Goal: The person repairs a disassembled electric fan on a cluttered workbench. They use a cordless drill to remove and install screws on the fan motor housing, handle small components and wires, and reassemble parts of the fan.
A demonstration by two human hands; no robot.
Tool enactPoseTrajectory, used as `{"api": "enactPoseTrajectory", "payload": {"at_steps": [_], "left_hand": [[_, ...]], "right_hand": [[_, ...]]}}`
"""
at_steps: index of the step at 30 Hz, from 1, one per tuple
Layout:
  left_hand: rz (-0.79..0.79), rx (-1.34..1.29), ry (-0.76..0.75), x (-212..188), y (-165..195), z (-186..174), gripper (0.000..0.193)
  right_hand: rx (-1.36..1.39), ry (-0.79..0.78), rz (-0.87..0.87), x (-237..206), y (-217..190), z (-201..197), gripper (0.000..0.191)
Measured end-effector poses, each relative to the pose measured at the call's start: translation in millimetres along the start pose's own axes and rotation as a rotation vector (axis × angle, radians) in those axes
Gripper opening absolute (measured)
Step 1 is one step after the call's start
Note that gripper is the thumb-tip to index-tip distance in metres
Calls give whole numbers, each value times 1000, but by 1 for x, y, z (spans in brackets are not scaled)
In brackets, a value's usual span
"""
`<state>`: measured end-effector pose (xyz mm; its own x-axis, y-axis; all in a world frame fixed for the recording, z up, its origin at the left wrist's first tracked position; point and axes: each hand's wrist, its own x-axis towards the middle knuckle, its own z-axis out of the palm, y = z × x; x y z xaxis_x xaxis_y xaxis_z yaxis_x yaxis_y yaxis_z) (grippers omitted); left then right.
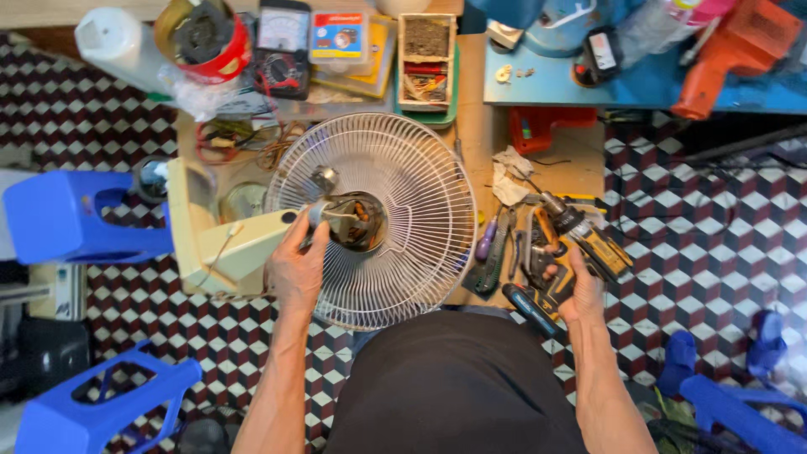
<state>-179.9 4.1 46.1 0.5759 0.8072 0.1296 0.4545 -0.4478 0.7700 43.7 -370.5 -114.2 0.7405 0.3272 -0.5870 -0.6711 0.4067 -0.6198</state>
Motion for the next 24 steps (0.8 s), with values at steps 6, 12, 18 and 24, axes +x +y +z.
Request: {"api": "enactPoseTrajectory", "payload": {"at_steps": [6, 12, 18, 24], "left_hand": [[-80, -103, 25, 14, -16, -3, 36], [-53, -44, 26, 17, -16, -7, 37], [-96, -101, -15, 17, -25, -9, 38], [-64, -135, -8, 15, -30, -11, 38]], "right_hand": [[-47, -213, 19, -12, 1, 43, 44], [-82, -360, 59, -64, -1, 126, 41], [-98, -296, 131, -106, 30, 191, 35], [-232, -225, 89, -126, 48, 225, 37]]}}
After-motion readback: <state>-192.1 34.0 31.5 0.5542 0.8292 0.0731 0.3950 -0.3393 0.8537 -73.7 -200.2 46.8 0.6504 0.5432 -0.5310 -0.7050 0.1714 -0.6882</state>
